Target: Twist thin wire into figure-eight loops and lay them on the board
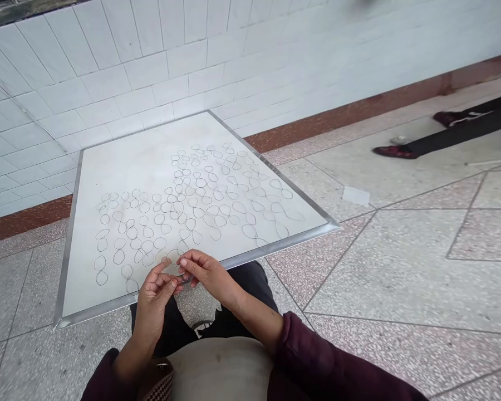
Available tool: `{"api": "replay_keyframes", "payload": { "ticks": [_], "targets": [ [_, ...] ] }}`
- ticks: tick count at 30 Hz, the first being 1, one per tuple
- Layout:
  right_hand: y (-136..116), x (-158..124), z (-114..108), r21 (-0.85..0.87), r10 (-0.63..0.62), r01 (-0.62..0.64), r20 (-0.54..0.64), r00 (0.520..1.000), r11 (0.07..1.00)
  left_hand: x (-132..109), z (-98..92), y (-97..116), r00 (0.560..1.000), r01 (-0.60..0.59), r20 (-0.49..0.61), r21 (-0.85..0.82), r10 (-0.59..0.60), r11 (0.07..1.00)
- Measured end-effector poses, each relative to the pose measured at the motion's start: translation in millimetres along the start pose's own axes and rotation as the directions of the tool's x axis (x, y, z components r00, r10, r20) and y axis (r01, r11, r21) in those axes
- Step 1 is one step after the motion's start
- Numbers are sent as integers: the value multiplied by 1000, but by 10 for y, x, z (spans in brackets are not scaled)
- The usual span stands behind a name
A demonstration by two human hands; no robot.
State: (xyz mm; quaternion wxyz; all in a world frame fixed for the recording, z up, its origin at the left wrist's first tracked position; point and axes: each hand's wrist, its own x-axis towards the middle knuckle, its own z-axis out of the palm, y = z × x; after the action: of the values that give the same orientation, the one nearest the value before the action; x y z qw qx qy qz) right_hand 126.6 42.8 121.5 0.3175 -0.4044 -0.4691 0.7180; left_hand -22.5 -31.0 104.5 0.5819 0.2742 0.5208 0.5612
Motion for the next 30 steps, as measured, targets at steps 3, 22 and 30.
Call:
{"api": "replay_keyframes", "payload": {
  "ticks": [3,22,30],
  "targets": [
    [24,-6,-20,-9,-3,3,14,1000,1000,56,-8,7,1000,-8,15,-9,8,1000],
    [-610,1144,-118,-360,-94,24,-178,980,933,-100,-325,57,987,63,141,56,-70,996],
    [-1015,2594,-26,-559,-8,-123,-226,974,820,-287,-676,-40,936,116,327,68,-132,991]
  ]
}}
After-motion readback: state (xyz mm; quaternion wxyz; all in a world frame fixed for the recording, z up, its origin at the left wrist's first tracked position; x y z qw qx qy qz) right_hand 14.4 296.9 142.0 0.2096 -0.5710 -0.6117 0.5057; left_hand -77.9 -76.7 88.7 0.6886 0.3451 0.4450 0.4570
